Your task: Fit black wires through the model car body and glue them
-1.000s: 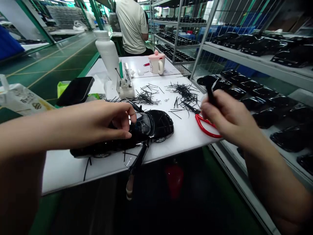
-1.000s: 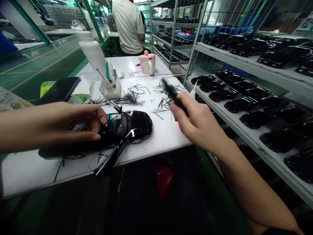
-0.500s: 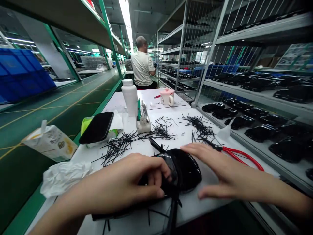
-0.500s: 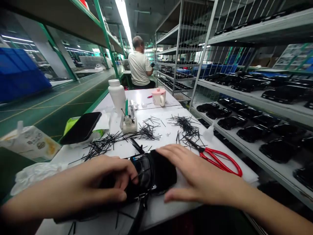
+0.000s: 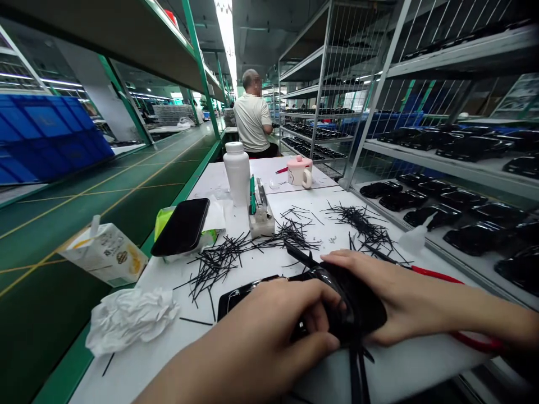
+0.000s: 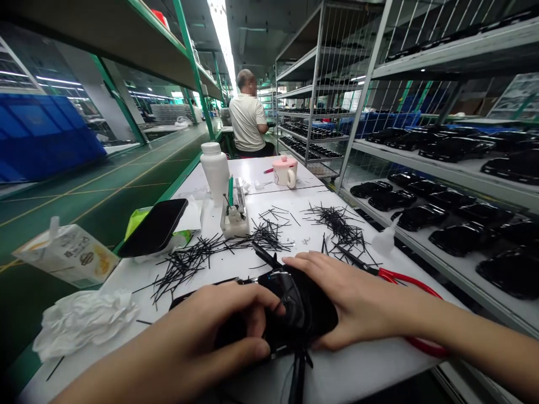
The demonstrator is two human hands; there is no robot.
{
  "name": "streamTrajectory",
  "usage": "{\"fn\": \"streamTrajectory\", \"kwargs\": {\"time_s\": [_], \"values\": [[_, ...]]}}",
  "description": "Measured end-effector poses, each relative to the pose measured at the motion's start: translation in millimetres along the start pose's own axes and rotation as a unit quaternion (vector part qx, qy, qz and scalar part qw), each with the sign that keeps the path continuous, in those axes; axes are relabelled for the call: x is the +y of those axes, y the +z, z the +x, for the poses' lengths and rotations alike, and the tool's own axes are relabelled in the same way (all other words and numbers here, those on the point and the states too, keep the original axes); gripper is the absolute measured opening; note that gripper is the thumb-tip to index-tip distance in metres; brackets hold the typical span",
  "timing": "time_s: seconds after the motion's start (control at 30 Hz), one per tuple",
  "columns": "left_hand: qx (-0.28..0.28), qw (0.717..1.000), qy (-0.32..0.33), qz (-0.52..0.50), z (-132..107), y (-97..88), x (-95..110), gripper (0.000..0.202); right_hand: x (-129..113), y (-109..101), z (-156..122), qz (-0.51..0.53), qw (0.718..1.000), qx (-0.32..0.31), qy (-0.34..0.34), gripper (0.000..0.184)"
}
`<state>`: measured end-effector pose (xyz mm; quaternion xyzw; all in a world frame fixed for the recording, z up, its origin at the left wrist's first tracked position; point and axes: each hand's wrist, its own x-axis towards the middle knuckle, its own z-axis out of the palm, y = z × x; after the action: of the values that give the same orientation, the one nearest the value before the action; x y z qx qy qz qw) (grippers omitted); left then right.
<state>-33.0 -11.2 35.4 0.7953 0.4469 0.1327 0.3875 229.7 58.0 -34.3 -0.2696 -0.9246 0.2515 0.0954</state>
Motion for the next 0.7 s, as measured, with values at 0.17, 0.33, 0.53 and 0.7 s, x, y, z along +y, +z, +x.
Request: {"fn": "streamTrajectory", "kwargs": {"time_s": [0.17,0.33,0.53,0.7], "values": [[-0.007,1.0,0.022,-0.008,3.7,8.1,0.9,0.024,17.0,-34.4,24.3,-0.014,0.999,0.022,0.046,0.04],[0.014,0.999,0.031,-0.01,4.6,8.8,-0.7,0.019,36.9,-33.8,65.3,-0.148,0.984,0.049,0.084,0.013],[0.036,0.995,0.018,-0.091,6.1,11.4,-1.4,0.012,43.4,-23.5,76.3,-0.165,0.985,0.029,0.043,0.014],[0.12,0.971,-0.006,-0.209,10.2,18.9,-2.2,0.014,48.1,-19.6,76.9,-0.146,0.989,0.036,0.004,0.019]]}}
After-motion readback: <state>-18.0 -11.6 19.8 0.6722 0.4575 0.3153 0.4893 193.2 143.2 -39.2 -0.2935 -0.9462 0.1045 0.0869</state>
